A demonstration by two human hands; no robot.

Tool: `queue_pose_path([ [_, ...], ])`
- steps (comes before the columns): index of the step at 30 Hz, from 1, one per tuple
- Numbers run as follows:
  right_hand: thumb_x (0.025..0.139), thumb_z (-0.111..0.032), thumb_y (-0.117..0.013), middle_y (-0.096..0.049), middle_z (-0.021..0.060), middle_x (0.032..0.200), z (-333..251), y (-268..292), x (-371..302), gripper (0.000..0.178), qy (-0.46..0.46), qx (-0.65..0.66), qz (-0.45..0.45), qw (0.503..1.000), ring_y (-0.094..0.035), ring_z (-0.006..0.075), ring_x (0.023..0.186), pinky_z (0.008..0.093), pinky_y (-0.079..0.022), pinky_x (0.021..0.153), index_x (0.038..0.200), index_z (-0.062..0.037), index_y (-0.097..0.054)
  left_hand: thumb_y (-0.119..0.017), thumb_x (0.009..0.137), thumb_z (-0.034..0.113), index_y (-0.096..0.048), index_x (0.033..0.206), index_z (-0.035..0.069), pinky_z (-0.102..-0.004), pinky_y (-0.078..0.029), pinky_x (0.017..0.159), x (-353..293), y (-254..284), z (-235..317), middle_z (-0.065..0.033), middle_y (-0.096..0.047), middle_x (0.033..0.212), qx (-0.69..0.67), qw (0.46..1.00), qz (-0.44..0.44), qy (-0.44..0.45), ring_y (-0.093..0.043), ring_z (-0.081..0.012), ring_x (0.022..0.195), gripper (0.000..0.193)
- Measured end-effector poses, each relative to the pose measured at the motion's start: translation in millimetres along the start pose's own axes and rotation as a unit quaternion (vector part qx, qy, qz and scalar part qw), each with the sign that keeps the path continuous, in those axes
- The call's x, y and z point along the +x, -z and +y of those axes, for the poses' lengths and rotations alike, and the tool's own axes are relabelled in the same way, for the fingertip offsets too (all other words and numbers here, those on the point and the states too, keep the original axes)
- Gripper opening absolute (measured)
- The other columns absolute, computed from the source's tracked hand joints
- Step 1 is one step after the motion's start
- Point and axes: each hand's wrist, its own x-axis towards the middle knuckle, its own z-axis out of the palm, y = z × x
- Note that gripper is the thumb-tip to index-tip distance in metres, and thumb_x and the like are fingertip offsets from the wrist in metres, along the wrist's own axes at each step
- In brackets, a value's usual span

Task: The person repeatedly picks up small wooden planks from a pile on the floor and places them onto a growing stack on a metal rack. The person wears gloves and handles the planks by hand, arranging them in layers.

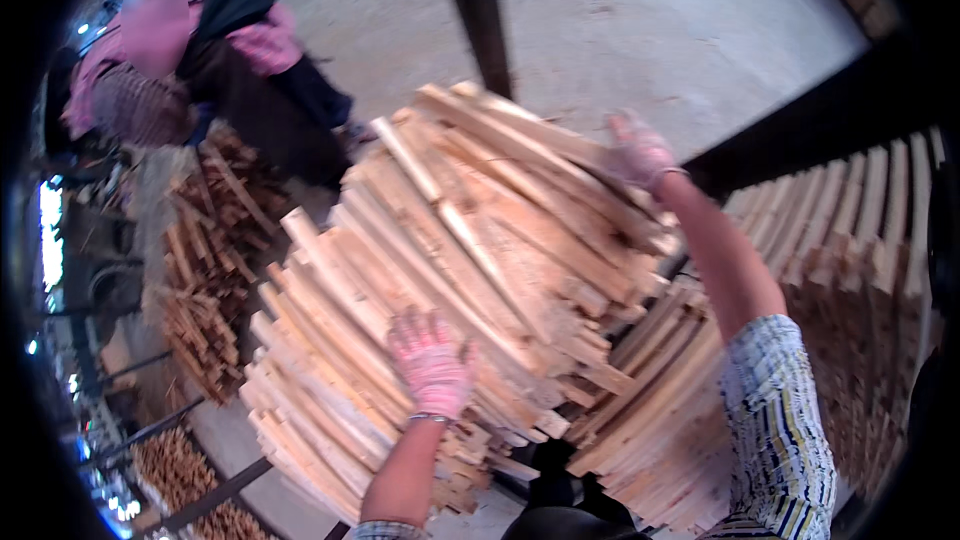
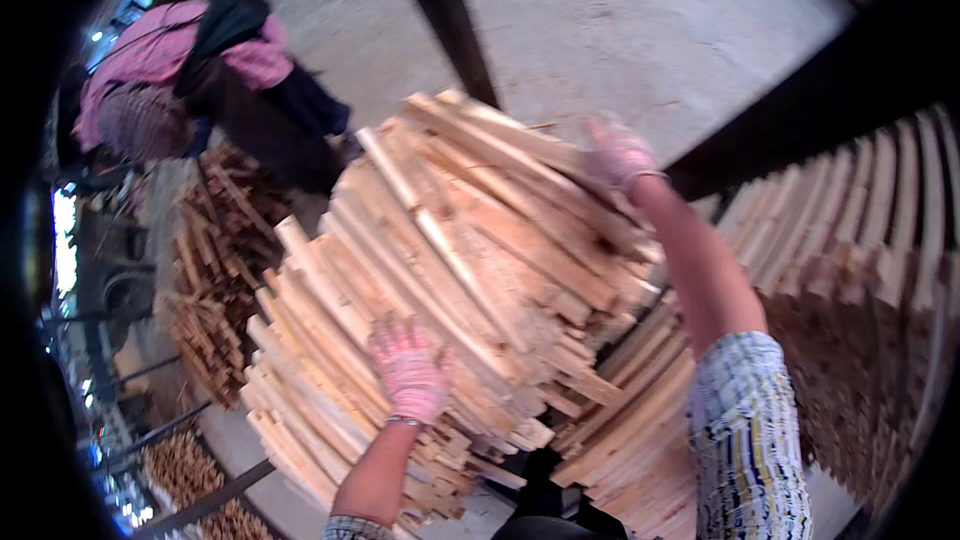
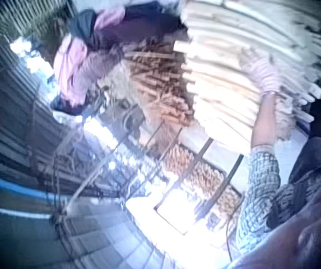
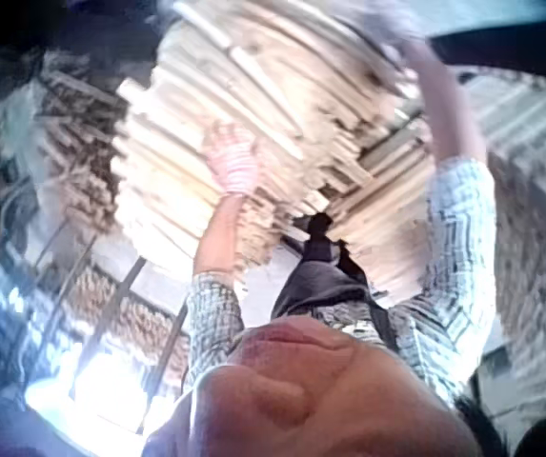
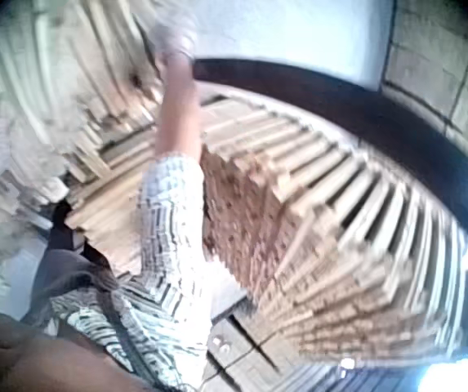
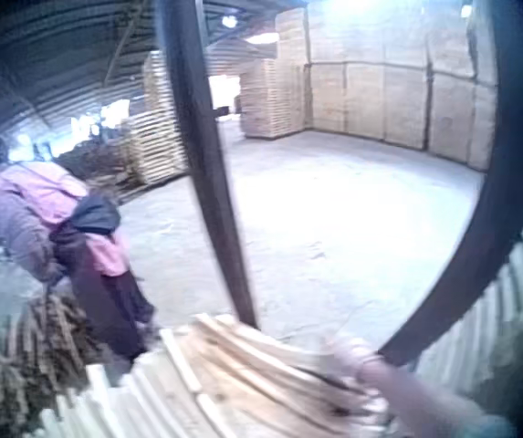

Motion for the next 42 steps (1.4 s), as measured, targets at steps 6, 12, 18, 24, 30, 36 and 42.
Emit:
queue_pose_path([
  [6,0.096,-0.07,-0.032,-0.056,0.0197,0.139,6.7,-19.9,-16.6,0.078,-0.176,0.215,-0.376,0.884,-0.055,0.0328,0.126,0.0411,-0.04,0.107,0.146,-0.0104,-0.044,-0.058,0.086,0.05,-0.046,0.141,0.003,-0.0592,-0.013,0.116,5.5,16.0,-2.0,-0.0237,-0.033,0.151,-0.049,0.999,-0.012,-0.009,-0.024,-0.044,0.143,0.073],
  [12,0.094,-0.068,-0.041,-0.056,0.0248,0.135,0.2,-5.3,-39.0,0.08,0.014,-0.123,-0.231,0.965,-0.052,0.0343,0.129,0.0389,-0.037,0.108,0.145,-0.0056,-0.044,-0.058,0.085,0.051,-0.046,0.141,0.003,-0.06,-0.017,0.115,10.3,22.2,-0.8,-0.0238,-0.033,0.151,-0.075,0.997,-0.01,-0.01,-0.027,-0.0435,0.142,0.074],
  [18,0.098,-0.068,-0.035,-0.056,0.011,0.14,37.3,-50.1,-10.9,0.077,-0.163,0.364,-0.386,0.832,-0.055,0.0208,0.121,0.0343,-0.044,0.104,0.146,-0.0099,-0.047,-0.061,0.082,0.05,-0.046,0.14,0.003,-0.0588,-0.018,0.115,5.2,17.8,-8.3,-0.0229,-0.036,0.149,-0.098,0.995,0.008,-0.006,-0.027,-0.0439,0.141,0.076],
  [24,0.101,-0.059,-0.038,-0.05,0.0146,0.144,151.2,-44.6,47.7,0.074,0.035,0.32,-0.298,0.899,-0.047,0.0248,0.133,0.0317,-0.037,0.11,0.146,-0.0013,-0.041,-0.064,0.08,0.05,-0.048,0.137,0.002,-0.0577,-0.019,0.114,24.2,30.9,3.7,-0.0227,-0.04,0.144,-0.135,0.988,0.053,-0.044,-0.029,-0.0443,0.14,0.076],
  [30,0.098,-0.065,-0.039,-0.055,0.0241,0.135,88.2,-49.9,-8.2,0.081,0.077,0.037,-0.229,0.97,-0.052,0.0338,0.128,0.0353,-0.039,0.107,0.146,0.0005,-0.041,-0.065,0.079,0.05,-0.049,0.135,0.0,-0.0554,-0.021,0.113,-0.7,21.9,-13.9,-0.0224,-0.039,0.144,-0.125,0.991,0.036,-0.011,-0.031,-0.0423,0.138,0.077],
  [36,0.103,-0.059,-0.026,-0.055,0.0192,0.139,78.0,-35.2,-6.5,0.075,-0.042,0.137,-0.207,0.968,-0.05,0.0267,0.131,0.0342,-0.038,0.108,0.142,0.0026,-0.046,-0.063,0.081,0.051,-0.049,0.135,0.0,-0.0547,-0.018,0.115,1.8,27.6,-11.9,-0.0206,-0.039,0.144,-0.122,0.992,0.043,-0.01,-0.029,-0.0416,0.139,0.075],
  [42,0.104,-0.056,-0.028,-0.069,0.0145,0.108,60.1,-44.1,-26.4,0.072,0.018,0.09,-0.257,0.962,-0.06,0.0185,0.1,0.0319,-0.046,0.094,0.127,0.0039,-0.06,-0.062,0.082,0.052,-0.048,0.136,0.001,-0.0543,-0.018,0.115,-7.0,17.2,-17.5,-0.0205,-0.039,0.145,-0.123,0.991,0.051,-0.01,-0.027,-0.0414,0.141,0.076],
])
